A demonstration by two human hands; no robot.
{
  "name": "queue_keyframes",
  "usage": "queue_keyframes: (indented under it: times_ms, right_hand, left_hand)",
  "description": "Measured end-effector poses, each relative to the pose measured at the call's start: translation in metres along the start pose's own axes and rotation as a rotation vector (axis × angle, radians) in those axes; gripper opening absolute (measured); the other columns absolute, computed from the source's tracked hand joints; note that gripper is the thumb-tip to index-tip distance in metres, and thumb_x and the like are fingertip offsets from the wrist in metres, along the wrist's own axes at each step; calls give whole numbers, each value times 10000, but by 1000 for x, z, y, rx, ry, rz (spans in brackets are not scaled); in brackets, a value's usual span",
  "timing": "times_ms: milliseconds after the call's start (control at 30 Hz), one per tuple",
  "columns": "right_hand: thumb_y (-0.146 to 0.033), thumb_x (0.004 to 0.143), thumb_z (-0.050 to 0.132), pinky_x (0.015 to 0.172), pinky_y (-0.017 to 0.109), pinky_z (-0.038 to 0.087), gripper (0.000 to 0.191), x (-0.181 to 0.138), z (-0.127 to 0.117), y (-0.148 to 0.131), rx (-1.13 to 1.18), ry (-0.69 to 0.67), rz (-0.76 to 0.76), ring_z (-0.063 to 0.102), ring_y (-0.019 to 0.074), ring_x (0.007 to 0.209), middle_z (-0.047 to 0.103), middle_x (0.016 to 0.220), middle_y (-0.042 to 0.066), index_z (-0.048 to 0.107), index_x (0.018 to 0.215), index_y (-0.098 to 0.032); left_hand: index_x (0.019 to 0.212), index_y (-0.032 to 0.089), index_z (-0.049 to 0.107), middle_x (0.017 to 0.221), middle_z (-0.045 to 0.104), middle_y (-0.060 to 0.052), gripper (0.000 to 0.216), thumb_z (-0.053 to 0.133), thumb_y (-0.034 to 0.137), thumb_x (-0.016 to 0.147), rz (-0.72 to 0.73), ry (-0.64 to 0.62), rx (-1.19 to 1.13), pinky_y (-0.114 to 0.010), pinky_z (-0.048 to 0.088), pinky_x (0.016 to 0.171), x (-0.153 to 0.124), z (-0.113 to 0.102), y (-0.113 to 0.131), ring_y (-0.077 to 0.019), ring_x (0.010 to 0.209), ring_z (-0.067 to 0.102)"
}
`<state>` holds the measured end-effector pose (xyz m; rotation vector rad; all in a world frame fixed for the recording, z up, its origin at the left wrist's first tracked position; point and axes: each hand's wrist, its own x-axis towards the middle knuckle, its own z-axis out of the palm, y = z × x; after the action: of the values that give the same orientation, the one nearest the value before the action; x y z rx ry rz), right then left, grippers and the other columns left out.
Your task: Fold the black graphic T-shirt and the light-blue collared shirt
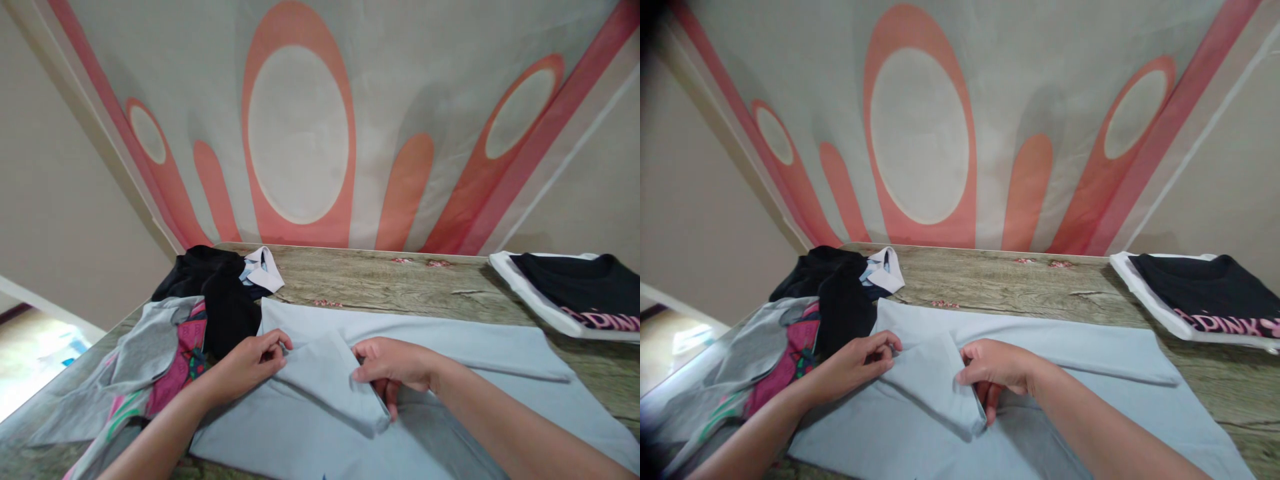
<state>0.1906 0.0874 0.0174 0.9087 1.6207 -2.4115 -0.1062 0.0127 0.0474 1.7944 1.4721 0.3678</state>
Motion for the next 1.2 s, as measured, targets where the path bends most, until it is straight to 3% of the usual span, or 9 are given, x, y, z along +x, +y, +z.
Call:
queue_keyframes:
  times_ms: [167,300,567,700,867,1200]
  right_hand:
    - [-384,725,724,345,162,466,392,-6,-3,-2,-54,-106,-1,664,138,484,701,704,-1,531,998,-179]
    - [-422,731,735,286,116,360,407,-6,-7,-2,-118,-75,-4,620,99,406,661,616,-33,532,966,-158]
    - [-580,727,699,302,134,308,465,-14,-4,-8,-203,-119,100,625,85,416,651,607,-54,503,839,-174]
    - [-592,728,695,329,149,256,467,-15,-5,-8,-243,-184,154,616,66,436,694,638,-27,506,782,-168]
    - [-605,752,659,348,171,248,484,-15,-8,-6,-352,-242,189,563,57,383,645,505,-42,481,638,-169]
    - [-555,785,639,330,174,245,460,-15,-5,-9,-417,-318,236,548,57,367,620,466,-44,476,582,-175]
  left_hand:
    - [955,179,564,687,540,43,167,496,307,872,2,17,42,-210,346,587,1,2,1,-122,630,481]
    - [952,176,570,683,546,41,161,504,291,861,7,30,75,-213,350,580,2,3,1,-122,616,490]
    - [922,184,581,695,554,37,145,504,287,855,36,41,134,-207,355,585,4,4,0,-119,628,509]
    - [914,186,580,689,553,40,143,501,292,859,38,48,138,-209,353,584,4,4,-1,-121,626,510]
    - [919,184,584,680,545,44,144,501,286,860,31,46,143,-208,343,577,4,5,-3,-119,619,494]
    - [909,183,600,678,545,45,159,518,307,853,23,55,121,-207,346,573,5,5,-1,-117,613,495]
